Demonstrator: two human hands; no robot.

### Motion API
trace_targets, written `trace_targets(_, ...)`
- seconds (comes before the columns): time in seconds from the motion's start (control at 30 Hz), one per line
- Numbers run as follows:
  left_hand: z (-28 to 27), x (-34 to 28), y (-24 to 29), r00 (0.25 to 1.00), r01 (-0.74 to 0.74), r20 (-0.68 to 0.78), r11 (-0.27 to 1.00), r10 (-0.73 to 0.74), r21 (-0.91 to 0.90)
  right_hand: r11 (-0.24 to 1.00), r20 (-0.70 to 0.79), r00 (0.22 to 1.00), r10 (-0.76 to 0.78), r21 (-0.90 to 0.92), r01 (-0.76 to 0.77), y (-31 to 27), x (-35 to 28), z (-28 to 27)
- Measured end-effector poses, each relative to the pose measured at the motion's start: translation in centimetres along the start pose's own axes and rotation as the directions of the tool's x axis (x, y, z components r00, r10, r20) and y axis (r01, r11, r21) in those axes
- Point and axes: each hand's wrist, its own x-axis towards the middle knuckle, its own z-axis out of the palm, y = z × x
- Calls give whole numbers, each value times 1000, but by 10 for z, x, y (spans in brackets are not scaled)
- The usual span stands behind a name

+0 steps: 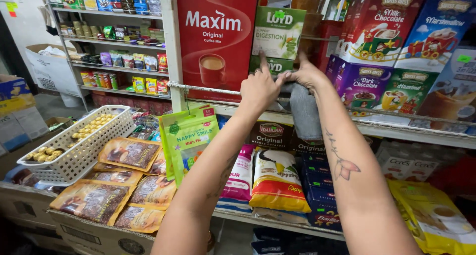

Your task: Wiping dust off product boxes with a cloth and organizing them between the shelves and a shopping basket.

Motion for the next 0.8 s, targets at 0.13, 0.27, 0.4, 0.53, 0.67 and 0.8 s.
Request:
trace_targets(0.13, 1, 4, 2, 999, 33, 17, 999, -33, 25, 995, 49, 996, -78, -58, 81, 10, 5, -4)
trace_targets(0.27, 1, 4, 1, 999, 50, 19, 998, -50, 46, 998, 60, 997, -54, -42, 57, -3, -2, 3)
trace_targets(0.4, 0, 3, 1, 998, 52, 21, 998, -53, 45, 999, 82, 996, -45, -26, 47, 0, 0, 2)
trace_targets(0.53, -9, 2, 3, 996, 63, 60, 997, -65, 38, 992, 67, 998, -10, -128, 19, 0, 1, -1)
trace_targets(0.67, 1, 10, -2, 997, 60, 41, 998, -61, 34, 949, -79, 994, -71, -314, 43, 5, 11, -14)
trace_targets(0.8, 14, -37, 2, 744, -420, -539, 904, 394, 80, 906, -224, 945, -236, -403, 130, -24, -97, -29)
